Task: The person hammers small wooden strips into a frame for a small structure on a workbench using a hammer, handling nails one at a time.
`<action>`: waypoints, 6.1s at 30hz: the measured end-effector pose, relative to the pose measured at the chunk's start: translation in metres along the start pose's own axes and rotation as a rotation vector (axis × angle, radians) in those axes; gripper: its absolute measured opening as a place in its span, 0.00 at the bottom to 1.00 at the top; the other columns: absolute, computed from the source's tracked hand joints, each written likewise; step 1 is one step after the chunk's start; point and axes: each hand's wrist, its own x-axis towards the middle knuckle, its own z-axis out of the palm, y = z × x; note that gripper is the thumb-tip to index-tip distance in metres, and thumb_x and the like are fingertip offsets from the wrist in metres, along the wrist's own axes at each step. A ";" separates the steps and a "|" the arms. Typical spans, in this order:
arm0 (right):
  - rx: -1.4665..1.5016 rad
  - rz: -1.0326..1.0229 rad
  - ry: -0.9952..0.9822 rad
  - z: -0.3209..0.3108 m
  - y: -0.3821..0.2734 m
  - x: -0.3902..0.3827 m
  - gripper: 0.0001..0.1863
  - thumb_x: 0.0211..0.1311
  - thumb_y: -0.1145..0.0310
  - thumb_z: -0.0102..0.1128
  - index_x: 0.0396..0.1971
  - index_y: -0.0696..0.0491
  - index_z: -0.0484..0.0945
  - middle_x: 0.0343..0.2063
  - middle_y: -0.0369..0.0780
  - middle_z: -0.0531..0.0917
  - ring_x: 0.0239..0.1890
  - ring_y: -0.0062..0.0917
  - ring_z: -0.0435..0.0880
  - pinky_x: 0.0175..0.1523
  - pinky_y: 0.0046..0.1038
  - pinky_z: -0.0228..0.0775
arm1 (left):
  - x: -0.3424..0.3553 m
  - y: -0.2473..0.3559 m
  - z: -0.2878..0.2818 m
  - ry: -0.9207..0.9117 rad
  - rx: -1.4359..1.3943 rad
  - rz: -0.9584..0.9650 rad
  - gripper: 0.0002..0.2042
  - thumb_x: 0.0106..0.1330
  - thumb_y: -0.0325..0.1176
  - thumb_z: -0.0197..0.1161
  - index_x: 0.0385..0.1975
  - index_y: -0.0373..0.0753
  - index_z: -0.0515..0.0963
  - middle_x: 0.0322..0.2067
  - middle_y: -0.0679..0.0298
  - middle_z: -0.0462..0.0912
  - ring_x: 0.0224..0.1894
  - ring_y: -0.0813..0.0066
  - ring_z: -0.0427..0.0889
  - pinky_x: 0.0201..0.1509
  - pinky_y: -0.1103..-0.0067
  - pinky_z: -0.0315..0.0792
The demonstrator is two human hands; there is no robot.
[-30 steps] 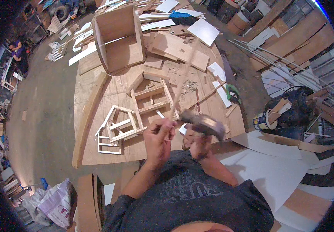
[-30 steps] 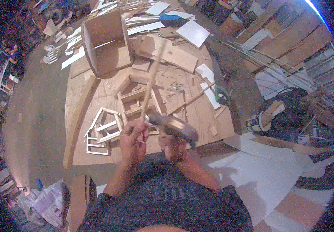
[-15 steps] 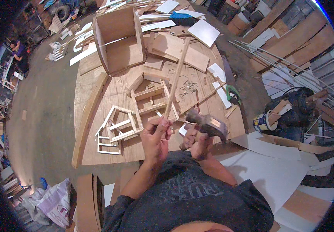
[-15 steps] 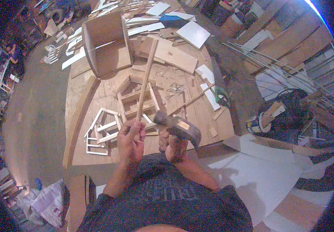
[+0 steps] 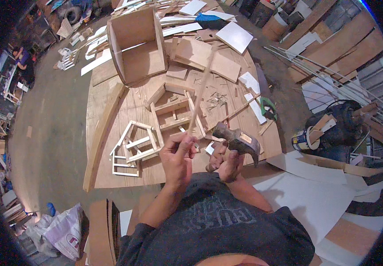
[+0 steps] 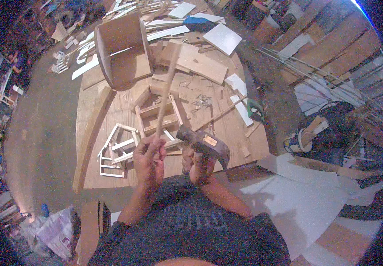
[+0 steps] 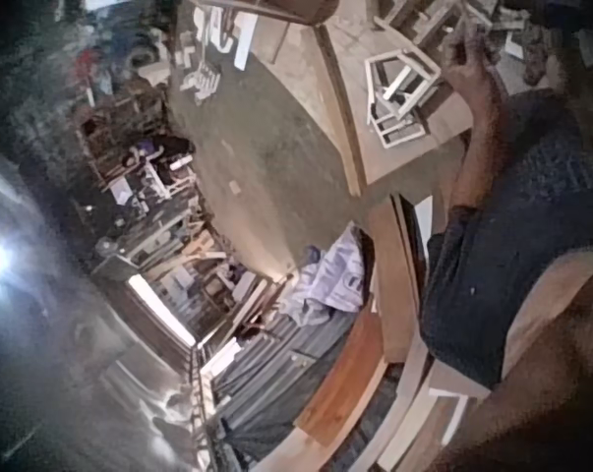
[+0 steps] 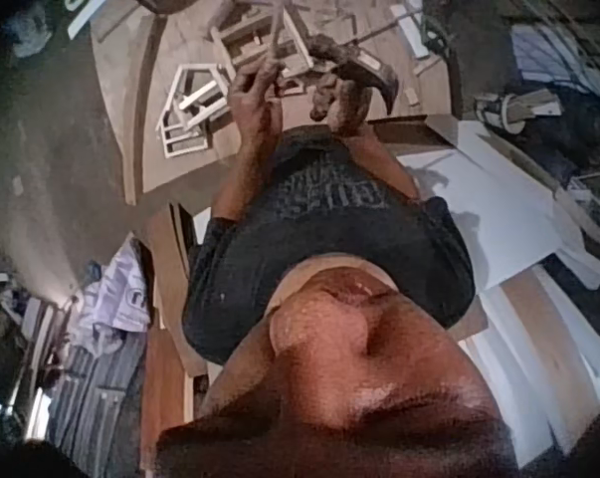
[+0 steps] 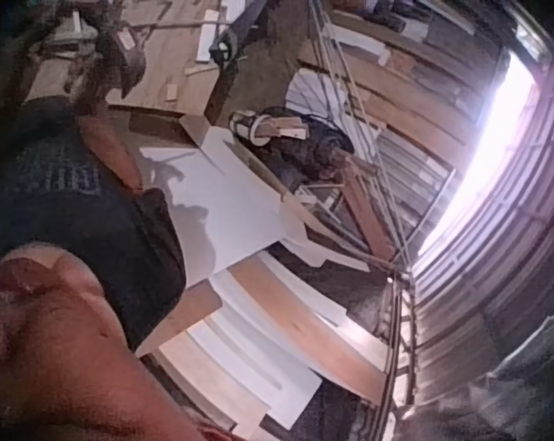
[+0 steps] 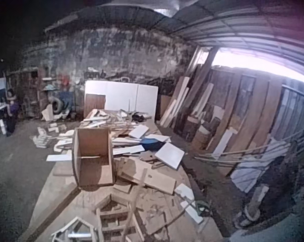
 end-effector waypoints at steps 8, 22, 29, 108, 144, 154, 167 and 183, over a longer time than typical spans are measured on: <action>0.097 0.062 -0.019 -0.006 0.003 0.007 0.26 0.63 0.41 0.59 0.41 0.51 0.69 0.23 0.31 0.70 0.20 0.18 0.67 0.23 0.23 0.59 | 0.003 -0.009 0.003 -0.021 0.026 0.040 0.06 0.66 0.27 0.65 0.38 0.31 0.80 0.32 0.57 0.85 0.27 0.80 0.77 0.29 0.83 0.68; -0.141 0.073 0.064 0.011 -0.007 0.008 0.26 0.63 0.40 0.60 0.41 0.49 0.70 0.20 0.30 0.69 0.19 0.15 0.66 0.21 0.21 0.56 | 0.004 -0.015 0.007 -0.020 0.044 0.044 0.05 0.67 0.27 0.65 0.37 0.32 0.80 0.32 0.58 0.84 0.27 0.79 0.76 0.28 0.82 0.67; -0.002 0.022 0.074 0.002 -0.004 0.007 0.22 0.68 0.47 0.55 0.39 0.53 0.70 0.23 0.32 0.73 0.20 0.16 0.69 0.21 0.22 0.59 | 0.004 -0.017 0.006 0.034 0.031 0.052 0.06 0.67 0.28 0.64 0.38 0.31 0.80 0.32 0.58 0.84 0.27 0.79 0.77 0.28 0.82 0.68; -0.675 -0.050 0.096 0.038 -0.065 0.041 0.19 0.51 0.71 0.76 0.43 0.58 0.81 0.31 0.40 0.87 0.33 0.20 0.87 0.35 0.23 0.79 | 0.022 -0.018 0.014 -0.252 -0.268 -0.354 0.18 0.67 0.31 0.59 0.55 0.31 0.72 0.44 0.55 0.81 0.48 0.67 0.79 0.57 0.72 0.73; -0.654 0.206 0.103 0.026 -0.040 0.037 0.15 0.48 0.80 0.71 0.31 0.53 0.72 0.33 0.35 0.80 0.38 0.17 0.79 0.45 0.22 0.73 | 0.029 -0.002 0.014 -0.292 -0.604 -0.569 0.09 0.53 0.31 0.57 0.34 0.40 0.74 0.30 0.64 0.67 0.36 0.69 0.66 0.55 0.70 0.64; -0.564 0.211 0.117 0.026 -0.040 0.038 0.16 0.47 0.81 0.71 0.31 0.54 0.72 0.31 0.35 0.80 0.37 0.17 0.79 0.45 0.23 0.73 | 0.027 -0.006 0.017 -0.245 -0.652 -0.542 0.10 0.53 0.28 0.57 0.35 0.38 0.74 0.29 0.63 0.67 0.35 0.68 0.67 0.64 0.66 0.64; -0.585 0.188 0.175 0.023 -0.044 0.042 0.21 0.52 0.63 0.76 0.38 0.54 0.73 0.26 0.33 0.79 0.25 0.17 0.78 0.29 0.22 0.74 | 0.010 -0.023 0.010 -0.193 0.000 -0.311 0.17 0.75 0.34 0.53 0.58 0.32 0.73 0.47 0.56 0.81 0.50 0.68 0.79 0.61 0.73 0.68; -0.345 0.155 -0.047 0.058 -0.045 0.015 0.31 0.68 0.39 0.53 0.52 0.54 0.70 0.23 0.28 0.68 0.19 0.12 0.63 0.21 0.17 0.54 | 0.006 0.031 -0.012 -0.144 -0.027 -0.081 0.11 0.74 0.37 0.57 0.46 0.34 0.74 0.28 0.65 0.75 0.23 0.81 0.69 0.24 0.84 0.63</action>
